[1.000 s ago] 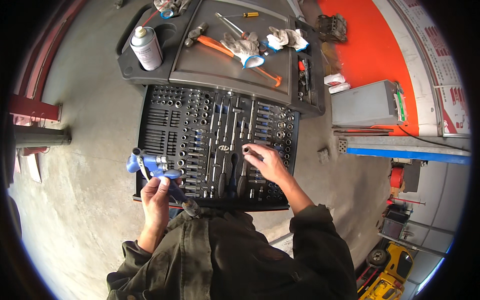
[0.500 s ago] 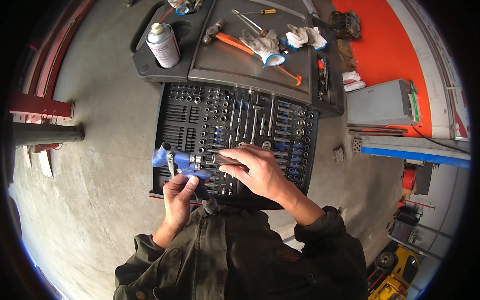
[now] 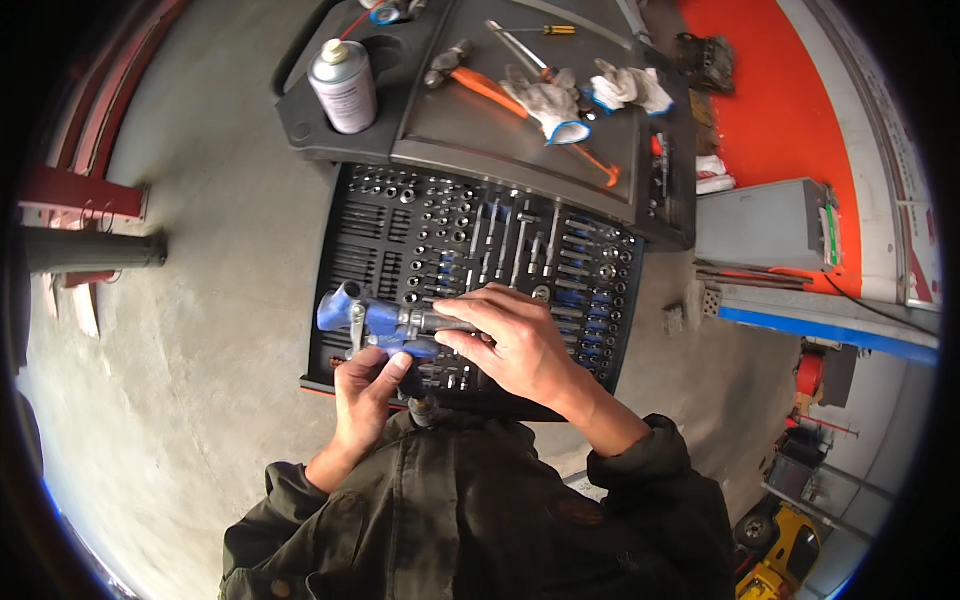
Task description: The person opens a tool chest drawer and selects a socket, attaching it to a blue pneumatic impact wrench. They then open another drawer, select a wrench, and use it to tighten a fitting on the tool. The person continues to adjust the tool using the wrench.
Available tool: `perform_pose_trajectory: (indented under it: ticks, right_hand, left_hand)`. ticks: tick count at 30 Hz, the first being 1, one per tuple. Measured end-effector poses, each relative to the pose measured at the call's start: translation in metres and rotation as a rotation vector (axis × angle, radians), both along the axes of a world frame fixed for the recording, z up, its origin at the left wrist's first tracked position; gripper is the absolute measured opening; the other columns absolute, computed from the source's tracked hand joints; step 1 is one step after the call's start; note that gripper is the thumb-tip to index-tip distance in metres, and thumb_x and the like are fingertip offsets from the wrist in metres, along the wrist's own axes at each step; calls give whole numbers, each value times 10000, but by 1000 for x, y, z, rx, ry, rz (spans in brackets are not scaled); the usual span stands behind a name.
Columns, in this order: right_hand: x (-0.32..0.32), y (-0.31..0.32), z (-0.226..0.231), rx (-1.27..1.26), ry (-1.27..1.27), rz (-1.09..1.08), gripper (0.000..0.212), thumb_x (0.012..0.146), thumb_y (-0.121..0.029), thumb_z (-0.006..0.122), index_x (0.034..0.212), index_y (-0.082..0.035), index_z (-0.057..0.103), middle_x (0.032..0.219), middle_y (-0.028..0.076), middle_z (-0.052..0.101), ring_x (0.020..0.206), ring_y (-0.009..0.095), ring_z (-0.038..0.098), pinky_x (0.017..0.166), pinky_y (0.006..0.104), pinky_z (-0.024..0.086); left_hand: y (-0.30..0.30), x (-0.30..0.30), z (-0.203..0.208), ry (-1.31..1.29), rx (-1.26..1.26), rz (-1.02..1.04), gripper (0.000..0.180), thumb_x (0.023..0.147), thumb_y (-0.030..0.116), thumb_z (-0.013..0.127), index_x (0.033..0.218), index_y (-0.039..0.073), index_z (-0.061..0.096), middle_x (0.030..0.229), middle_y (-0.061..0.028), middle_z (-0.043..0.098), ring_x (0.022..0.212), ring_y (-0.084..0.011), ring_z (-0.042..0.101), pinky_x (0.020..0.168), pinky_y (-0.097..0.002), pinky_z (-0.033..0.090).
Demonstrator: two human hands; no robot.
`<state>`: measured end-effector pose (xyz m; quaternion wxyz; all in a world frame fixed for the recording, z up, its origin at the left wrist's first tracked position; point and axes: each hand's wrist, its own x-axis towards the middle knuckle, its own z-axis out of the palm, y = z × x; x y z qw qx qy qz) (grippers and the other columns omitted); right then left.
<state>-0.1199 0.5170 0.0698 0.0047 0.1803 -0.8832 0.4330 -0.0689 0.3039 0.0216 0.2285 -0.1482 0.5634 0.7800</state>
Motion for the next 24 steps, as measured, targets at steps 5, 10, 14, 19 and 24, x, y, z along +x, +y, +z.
perform_pose_trajectory:
  ticks: [5, 10, 14, 19, 24]
  right_hand:
    - [27, 57, -51, 100, -224, -208, 251, 846, -99, 781, 1082, -46, 716, 988, 105, 718, 918, 277, 693, 825, 374, 570]
    - [62, 155, -135, 373, -320, -502, 247, 844, -107, 761, 1086, -95, 713, 1022, 129, 700, 951, 336, 681, 829, 425, 557]
    - [57, 167, -144, 516, -214, -444, 252, 831, -100, 765, 1075, -100, 704, 1002, 90, 698, 993, 303, 645, 871, 425, 527]
    - [49, 162, -144, 506, -67, -362, 201, 823, -87, 761, 1021, -69, 732, 989, 61, 680, 1000, 271, 614, 903, 401, 508]
    - [53, 169, -148, 514, -32, -335, 147, 842, -86, 751, 987, -62, 757, 975, 51, 663, 938, 272, 624, 854, 399, 526]
  left_hand:
    - [-3, 0, -8, 21, -86, 19, 205, 1007, 156, 654, 1013, -34, 730, 936, -63, 748, 836, -95, 640, 787, -258, 495]
    - [-9, -3, -22, 11, -59, 66, 268, 1022, 218, 648, 1070, -39, 710, 971, -118, 751, 867, -144, 687, 817, -281, 526]
    - [-5, -3, -23, -37, -22, 89, 247, 1004, 183, 672, 1079, -49, 712, 989, -126, 754, 908, -164, 695, 873, -303, 530]
    - [-1, 0, -24, -7, -76, 46, 231, 1015, 188, 657, 1058, -34, 705, 971, -114, 746, 894, -172, 708, 843, -298, 541]
    - [4, -1, -20, -35, -45, 47, 211, 1011, 173, 664, 1041, -33, 702, 968, -103, 743, 912, -176, 714, 845, -302, 546]
